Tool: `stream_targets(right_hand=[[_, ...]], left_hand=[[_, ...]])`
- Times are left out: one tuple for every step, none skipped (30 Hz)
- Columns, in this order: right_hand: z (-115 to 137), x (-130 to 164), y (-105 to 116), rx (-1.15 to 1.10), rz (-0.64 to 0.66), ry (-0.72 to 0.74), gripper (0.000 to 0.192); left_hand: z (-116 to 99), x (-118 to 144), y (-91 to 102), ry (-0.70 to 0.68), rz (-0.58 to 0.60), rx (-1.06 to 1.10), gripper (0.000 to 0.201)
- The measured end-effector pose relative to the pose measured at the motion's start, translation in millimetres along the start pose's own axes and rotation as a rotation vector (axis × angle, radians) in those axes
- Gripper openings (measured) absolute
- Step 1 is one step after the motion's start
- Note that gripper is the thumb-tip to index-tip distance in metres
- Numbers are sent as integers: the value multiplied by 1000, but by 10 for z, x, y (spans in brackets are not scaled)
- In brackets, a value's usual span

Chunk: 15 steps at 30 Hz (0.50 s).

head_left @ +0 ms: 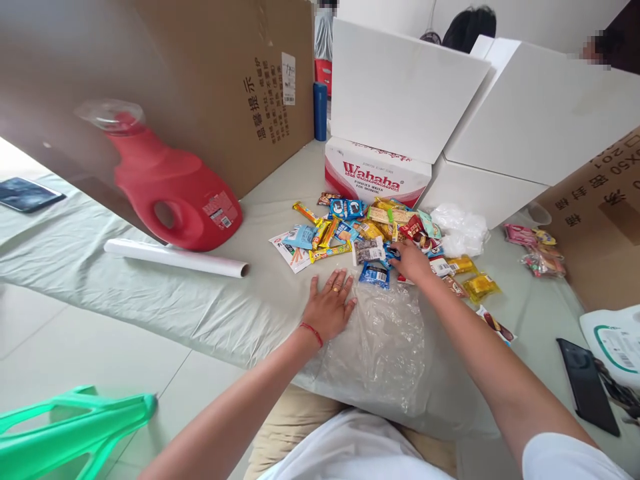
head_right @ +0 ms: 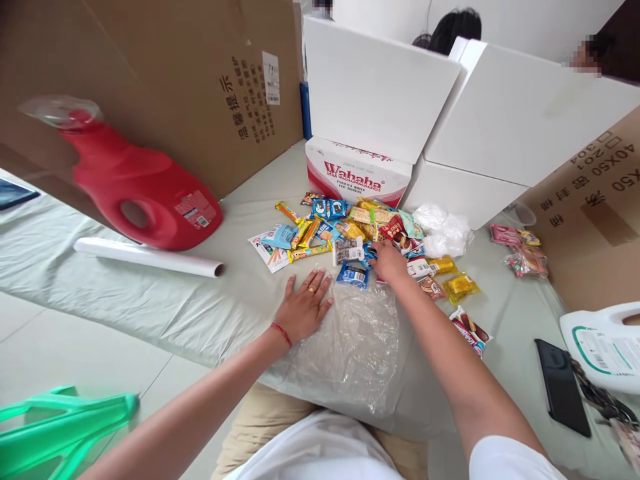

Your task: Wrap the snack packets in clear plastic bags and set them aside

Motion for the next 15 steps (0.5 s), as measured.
stream_targets(right_hand=[[-10,18,-4,8,0,6,48],[-12,43,-6,21,-5,10,48],[-9,74,-6,35,-14,11,47],[-2,110,-4,49,-25,8,45],[6,150,3,62,-36,2,42],[7,196,16,74,-45,-8,40],[-3,249,42,77,-63,-21,40],[-31,312,88,62,-100,-40,41],[-76,387,152,21,-158,-60,43],[-134,475,224,-47,-233,-75,44],[-195,571,285,-150,-308,-75,45],[-245,661,312,-283,-355,-53,46],[-266,734,290,-432,-348,-4,46],[-238,787,215,-577,-274,68,46],[-159,834,99,-705,-150,154,45]], left_hand=[[-2,2,4,-2,0,-1,56],[-3,3,8,-3,-1,-7,56],[-2,6,12,-1,-1,-16,56],[0,8,14,3,-1,-29,57],[4,10,14,9,0,-41,57],[8,11,12,16,2,-53,58],[11,11,8,23,6,-61,58],[15,11,3,30,11,-67,58],[17,10,-2,35,15,-70,57],[17,8,-6,38,19,-70,57],[18,6,-9,41,21,-69,57],[19,4,-9,44,23,-68,56],[20,2,-9,47,24,-67,56],[22,0,-9,49,25,-65,56],[22,-2,-9,50,27,-65,55]])
Point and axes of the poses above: each hand's wrist, its own x-axis away from the middle knuckle, its own y-axis out of the back of the hand, z = x × y, the point moved 7 cm from there along -x, towards the middle knuckle, and after that the axes turned 7 degrees about z, right-handed, at the moved point
